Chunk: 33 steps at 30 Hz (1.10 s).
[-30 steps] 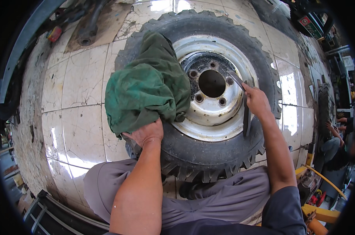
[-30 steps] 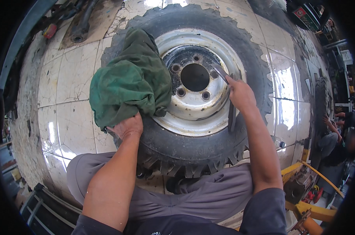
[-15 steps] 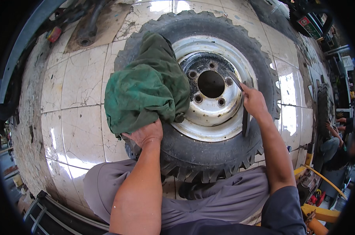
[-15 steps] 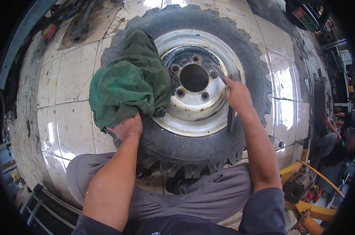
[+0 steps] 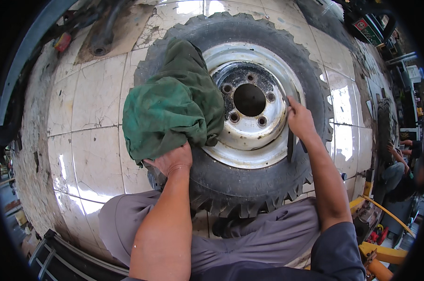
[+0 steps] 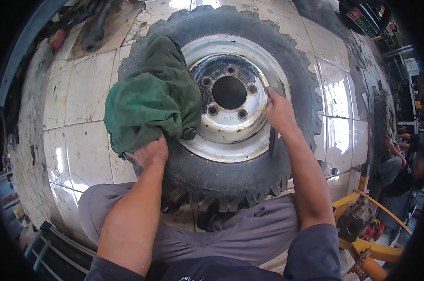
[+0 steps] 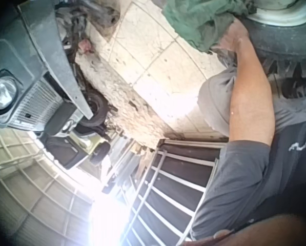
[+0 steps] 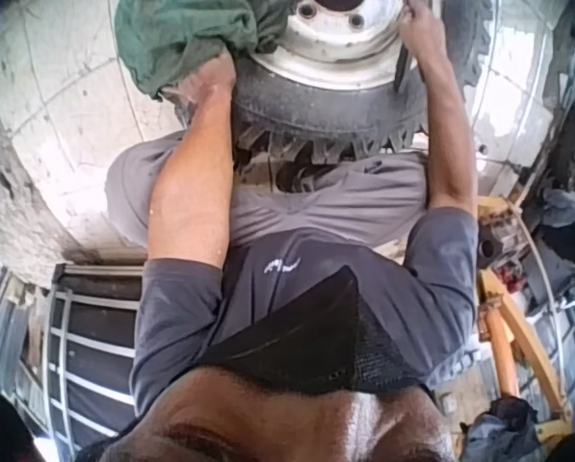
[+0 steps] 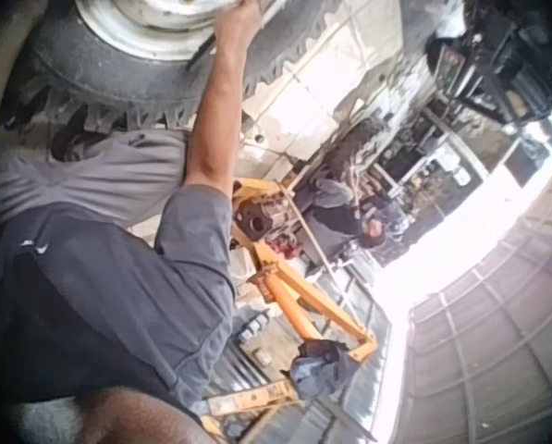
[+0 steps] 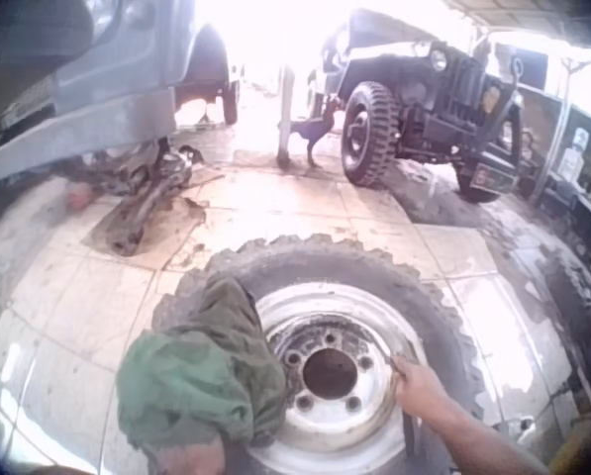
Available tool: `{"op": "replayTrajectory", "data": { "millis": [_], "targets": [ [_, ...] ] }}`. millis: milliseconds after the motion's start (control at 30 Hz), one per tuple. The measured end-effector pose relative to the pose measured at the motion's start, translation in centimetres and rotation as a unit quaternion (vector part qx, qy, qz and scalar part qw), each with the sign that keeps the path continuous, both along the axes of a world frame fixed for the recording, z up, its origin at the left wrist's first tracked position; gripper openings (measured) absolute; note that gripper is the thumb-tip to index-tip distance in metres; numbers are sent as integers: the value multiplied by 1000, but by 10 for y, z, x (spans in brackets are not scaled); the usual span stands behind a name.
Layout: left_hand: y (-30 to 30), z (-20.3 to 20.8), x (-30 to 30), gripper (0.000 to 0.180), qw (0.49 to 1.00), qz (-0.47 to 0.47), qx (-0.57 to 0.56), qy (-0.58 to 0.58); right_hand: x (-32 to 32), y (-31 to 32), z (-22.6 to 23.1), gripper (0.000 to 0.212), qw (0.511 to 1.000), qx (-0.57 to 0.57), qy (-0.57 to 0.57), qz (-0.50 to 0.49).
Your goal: The person sits on the floor and cleans a large vehicle tire. They use a green cloth to wipe the tire's surface and a metal scraper to remove debris from the rim and lug nut holes.
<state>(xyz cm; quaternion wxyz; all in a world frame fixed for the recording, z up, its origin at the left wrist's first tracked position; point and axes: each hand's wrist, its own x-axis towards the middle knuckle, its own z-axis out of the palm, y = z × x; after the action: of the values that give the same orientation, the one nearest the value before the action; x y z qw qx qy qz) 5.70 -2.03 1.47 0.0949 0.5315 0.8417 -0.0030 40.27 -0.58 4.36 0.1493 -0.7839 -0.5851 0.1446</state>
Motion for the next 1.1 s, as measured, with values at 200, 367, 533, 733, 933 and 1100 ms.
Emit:
{"op": "replayTrajectory", "data": {
  "millis": [200, 367, 533, 733, 933, 1100],
  "targets": [
    [1, -6, -3, 69, 1000, 3, 15, 2, -14, 6, -1, 53, 1000, 11, 9, -1],
    [1, -14, -4, 68, 999, -6, 33, 18, -22, 6, -12, 56, 998, -18, -50, 25],
    [0, -21, -7, 70, 997, -13, 68, 19, -21, 5, -13, 61, 987, -101, -123, 35],
    [-1, -22, -8, 72, 999, 2, 34, 5, -34, 3, 3, 65, 979, -116, -158, 54],
    [1, -22, -8, 72, 999, 0, 36, 3, -38, 0, 5, 66, 965, -166, -194, 57],
    [2, -15, -3, 69, 1000, 0, 30, 0, -32, -1, 3, 66, 962, -168, -209, 48]
  ]
}}
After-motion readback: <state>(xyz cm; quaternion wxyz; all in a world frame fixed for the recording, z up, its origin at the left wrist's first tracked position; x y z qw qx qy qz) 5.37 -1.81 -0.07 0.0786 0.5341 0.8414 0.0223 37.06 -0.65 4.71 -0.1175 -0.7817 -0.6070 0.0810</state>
